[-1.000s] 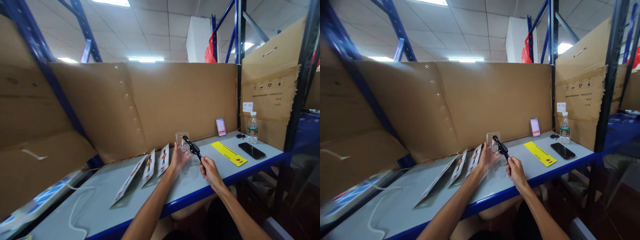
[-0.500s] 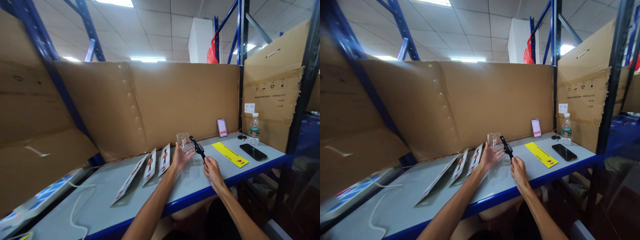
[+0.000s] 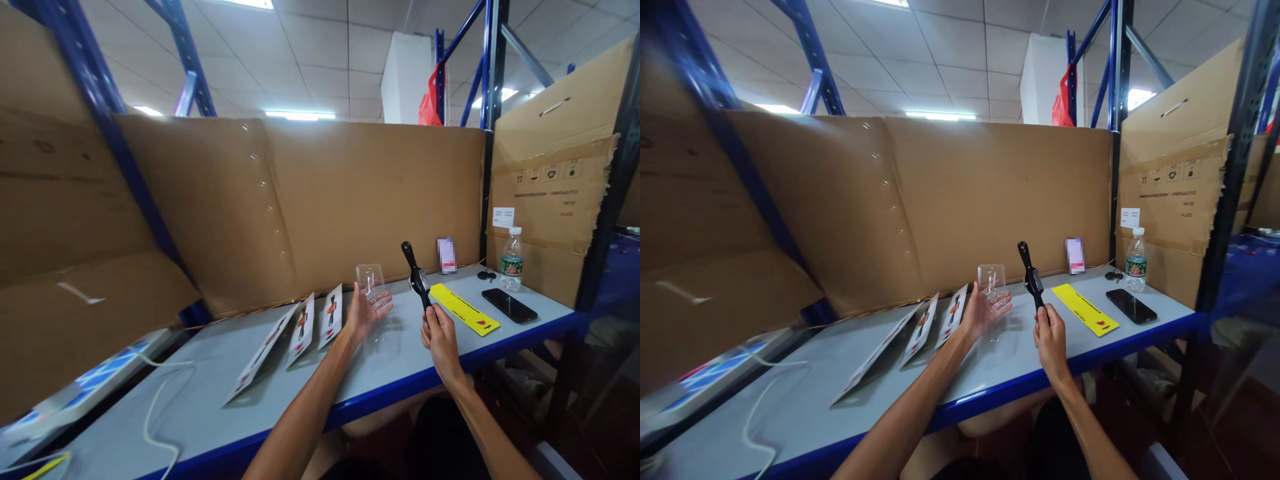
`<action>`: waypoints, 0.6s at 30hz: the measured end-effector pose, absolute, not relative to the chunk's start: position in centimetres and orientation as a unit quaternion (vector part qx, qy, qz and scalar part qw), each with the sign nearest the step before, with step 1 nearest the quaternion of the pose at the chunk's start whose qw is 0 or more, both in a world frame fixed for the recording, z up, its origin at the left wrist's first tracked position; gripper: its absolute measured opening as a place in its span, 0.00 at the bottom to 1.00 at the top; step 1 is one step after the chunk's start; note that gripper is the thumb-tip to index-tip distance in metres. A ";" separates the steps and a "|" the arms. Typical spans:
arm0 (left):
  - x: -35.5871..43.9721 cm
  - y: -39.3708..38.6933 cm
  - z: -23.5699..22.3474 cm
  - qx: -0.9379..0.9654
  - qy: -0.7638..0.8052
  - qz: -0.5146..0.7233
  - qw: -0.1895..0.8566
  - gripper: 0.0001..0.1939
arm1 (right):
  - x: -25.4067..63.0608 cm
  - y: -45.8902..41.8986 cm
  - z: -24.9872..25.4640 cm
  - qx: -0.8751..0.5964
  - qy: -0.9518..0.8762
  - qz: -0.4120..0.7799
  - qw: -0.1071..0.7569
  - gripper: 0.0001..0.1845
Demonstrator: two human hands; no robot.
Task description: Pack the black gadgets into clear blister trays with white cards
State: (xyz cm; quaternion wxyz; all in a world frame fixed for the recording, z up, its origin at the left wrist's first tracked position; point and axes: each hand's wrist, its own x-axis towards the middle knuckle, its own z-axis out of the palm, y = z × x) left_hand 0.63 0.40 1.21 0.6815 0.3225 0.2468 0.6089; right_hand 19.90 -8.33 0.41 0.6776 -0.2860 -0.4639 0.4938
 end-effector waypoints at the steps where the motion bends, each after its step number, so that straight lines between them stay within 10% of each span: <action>1: 0.6 0.5 1.1 0.322 0.246 0.606 0.685 0.34 | 20.4 -8.4 0.8 -0.293 -0.479 0.488 0.668 0.28; 18: 1.5 -0.2 0.7 0.332 0.262 0.431 0.798 0.32 | 21.1 0.6 5.8 -0.354 -0.602 0.549 0.458 0.19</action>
